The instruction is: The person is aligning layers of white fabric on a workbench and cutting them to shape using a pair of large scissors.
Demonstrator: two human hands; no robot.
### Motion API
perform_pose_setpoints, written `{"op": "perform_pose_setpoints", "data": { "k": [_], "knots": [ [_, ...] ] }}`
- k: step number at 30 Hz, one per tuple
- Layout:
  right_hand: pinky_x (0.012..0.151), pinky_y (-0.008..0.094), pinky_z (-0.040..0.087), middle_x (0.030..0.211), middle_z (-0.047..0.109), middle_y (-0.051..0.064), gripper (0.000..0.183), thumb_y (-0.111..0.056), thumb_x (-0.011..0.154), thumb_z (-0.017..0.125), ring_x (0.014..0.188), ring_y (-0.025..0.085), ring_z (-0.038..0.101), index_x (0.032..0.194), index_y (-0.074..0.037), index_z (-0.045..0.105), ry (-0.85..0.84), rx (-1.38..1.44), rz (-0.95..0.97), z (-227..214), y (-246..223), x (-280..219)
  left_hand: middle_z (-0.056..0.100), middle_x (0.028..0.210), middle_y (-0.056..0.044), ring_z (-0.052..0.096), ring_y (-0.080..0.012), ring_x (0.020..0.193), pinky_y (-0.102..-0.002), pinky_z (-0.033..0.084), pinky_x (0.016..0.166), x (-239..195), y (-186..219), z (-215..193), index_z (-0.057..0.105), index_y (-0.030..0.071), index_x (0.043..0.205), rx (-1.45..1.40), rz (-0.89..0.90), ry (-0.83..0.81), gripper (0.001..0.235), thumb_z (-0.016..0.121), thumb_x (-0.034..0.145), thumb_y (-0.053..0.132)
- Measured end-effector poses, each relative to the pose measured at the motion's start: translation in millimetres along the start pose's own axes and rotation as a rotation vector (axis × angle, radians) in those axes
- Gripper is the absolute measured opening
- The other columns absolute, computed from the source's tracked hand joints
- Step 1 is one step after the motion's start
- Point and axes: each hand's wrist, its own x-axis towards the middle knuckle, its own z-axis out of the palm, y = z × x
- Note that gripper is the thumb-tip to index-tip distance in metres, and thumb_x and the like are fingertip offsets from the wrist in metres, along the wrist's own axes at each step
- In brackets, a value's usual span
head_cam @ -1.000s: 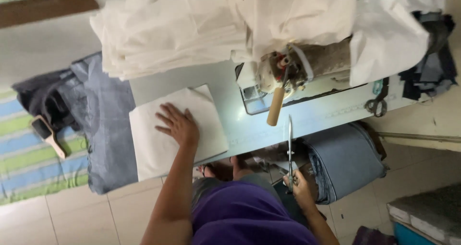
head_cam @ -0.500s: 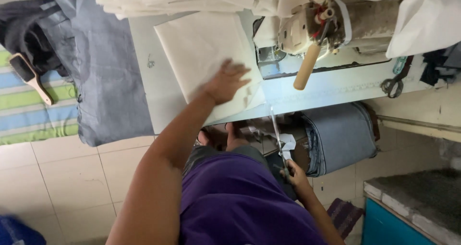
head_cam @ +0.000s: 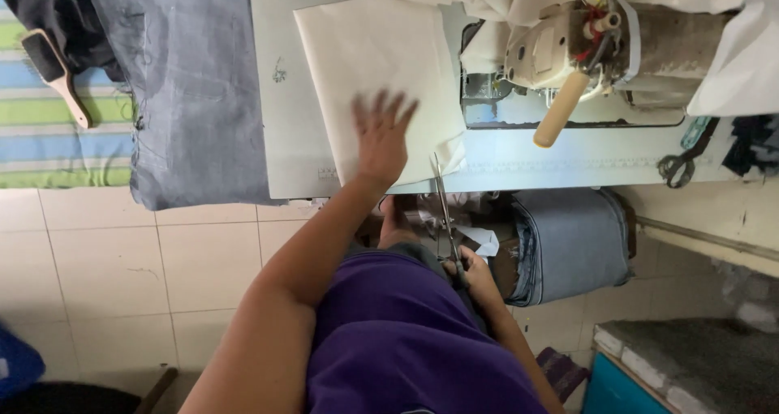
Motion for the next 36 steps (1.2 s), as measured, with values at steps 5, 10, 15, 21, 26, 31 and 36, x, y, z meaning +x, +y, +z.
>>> {"op": "perform_pose_setpoints", "data": {
  "k": [5,10,15,21,26,31,36],
  "knots": [
    [0.061,0.029,0.043,0.061,0.056,0.003,0.035,-0.032,0.089,0.083,0.063,0.013,0.053,0.081,-0.008,0.059,-0.055,-0.071,-0.044,18,-53,-5,0.002,0.174,-0.002,0.001,-0.0397,0.158,-0.075,0.0,0.121,-23,-13,-5,0.009,0.029,0.167,0.193,-0.152,-0.085,0.057,0.029,0.114,0.036],
    [0.06,0.028,0.044,0.059,0.059,0.003,0.033,-0.036,0.092,0.076,0.058,0.013,0.057,0.083,-0.008,0.061,-0.083,-0.089,-0.064,6,-26,3,0.0,0.174,-0.003,-0.003,-0.0391,0.158,-0.076,-0.002,0.12,-24,-13,-3,0.006,0.026,0.168,0.2,-0.118,-0.112,0.058,0.024,0.114,0.038],
    [0.056,0.027,0.044,0.057,0.061,0.005,0.033,-0.034,0.092,0.078,0.054,0.013,0.057,0.082,-0.007,0.062,-0.063,-0.111,-0.077,5,-25,7,-0.004,0.174,0.002,-0.005,-0.0371,0.158,-0.074,0.001,0.122,-22,-13,-2,0.004,0.029,0.167,0.246,-0.141,-0.125,0.058,0.022,0.114,0.04],
    [0.05,0.027,0.045,0.061,0.063,0.009,0.035,-0.037,0.09,0.079,0.05,0.014,0.056,0.085,-0.006,0.063,-0.04,-0.074,-0.065,1,-21,11,-0.007,0.174,0.003,-0.009,-0.035,0.158,-0.074,-0.004,0.122,-22,-11,-7,0.0,0.031,0.167,0.251,-0.134,-0.196,0.058,0.017,0.113,0.043],
    [0.047,0.025,0.046,0.059,0.062,0.009,0.038,-0.039,0.088,0.079,0.049,0.015,0.058,0.085,-0.004,0.064,-0.044,-0.052,-0.059,-1,-18,12,-0.008,0.174,0.003,-0.01,-0.0351,0.158,-0.073,-0.005,0.122,-23,-12,-7,0.0,0.03,0.167,0.262,-0.117,-0.21,0.059,0.017,0.113,0.043],
    [0.055,0.024,0.044,0.063,0.061,0.003,0.031,-0.033,0.089,0.081,0.058,0.011,0.053,0.085,-0.006,0.065,-0.036,-0.104,-0.071,8,-39,3,-0.007,0.174,0.003,-0.011,-0.0347,0.158,-0.073,-0.007,0.121,-23,-12,-12,0.0,0.03,0.167,0.228,-0.113,-0.23,0.059,0.014,0.113,0.047],
    [0.055,0.026,0.043,0.063,0.06,0.004,0.029,-0.027,0.089,0.083,0.059,0.013,0.053,0.083,-0.005,0.065,-0.029,-0.097,-0.037,18,-64,-15,-0.003,0.174,0.002,-0.007,-0.0353,0.159,-0.073,-0.006,0.121,-23,-10,-8,0.004,0.03,0.167,0.22,-0.13,-0.183,0.061,0.017,0.112,0.051]
  ]
}}
